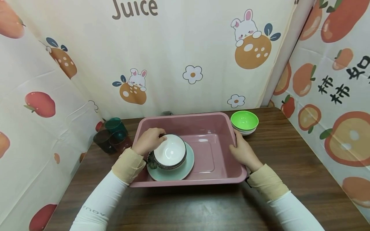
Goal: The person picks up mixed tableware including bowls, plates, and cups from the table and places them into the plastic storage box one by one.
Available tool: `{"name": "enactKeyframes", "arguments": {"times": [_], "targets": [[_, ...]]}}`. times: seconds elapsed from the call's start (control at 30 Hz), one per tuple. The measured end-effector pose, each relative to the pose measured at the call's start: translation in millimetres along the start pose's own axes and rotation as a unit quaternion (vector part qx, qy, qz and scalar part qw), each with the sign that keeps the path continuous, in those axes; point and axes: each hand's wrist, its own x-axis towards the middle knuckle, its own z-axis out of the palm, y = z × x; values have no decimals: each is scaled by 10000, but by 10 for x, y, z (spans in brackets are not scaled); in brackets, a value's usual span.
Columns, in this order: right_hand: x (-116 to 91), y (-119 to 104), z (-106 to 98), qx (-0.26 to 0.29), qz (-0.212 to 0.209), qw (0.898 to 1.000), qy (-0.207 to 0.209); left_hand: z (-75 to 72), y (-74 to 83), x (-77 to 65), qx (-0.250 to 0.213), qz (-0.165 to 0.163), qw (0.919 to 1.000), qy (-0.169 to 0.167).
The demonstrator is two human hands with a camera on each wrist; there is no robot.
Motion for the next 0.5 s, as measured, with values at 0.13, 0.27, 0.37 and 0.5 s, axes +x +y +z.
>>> {"name": "enactKeyframes", "arguments": {"times": [0.13,0.27,0.37,0.5], "targets": [[0,5,15,19,-24,10000,14,2,-5,3,-28,-35,10000,-30],[-1,5,21,2,-22,10000,40,6,-9,10,-67,-73,9999,-53],[-3,9,17,8,4,10000,54,11,-3,22,-80,-101,9999,-65],[-8,23,10,38,25,10000,67,21,11,45,-66,-114,9999,-40]]}}
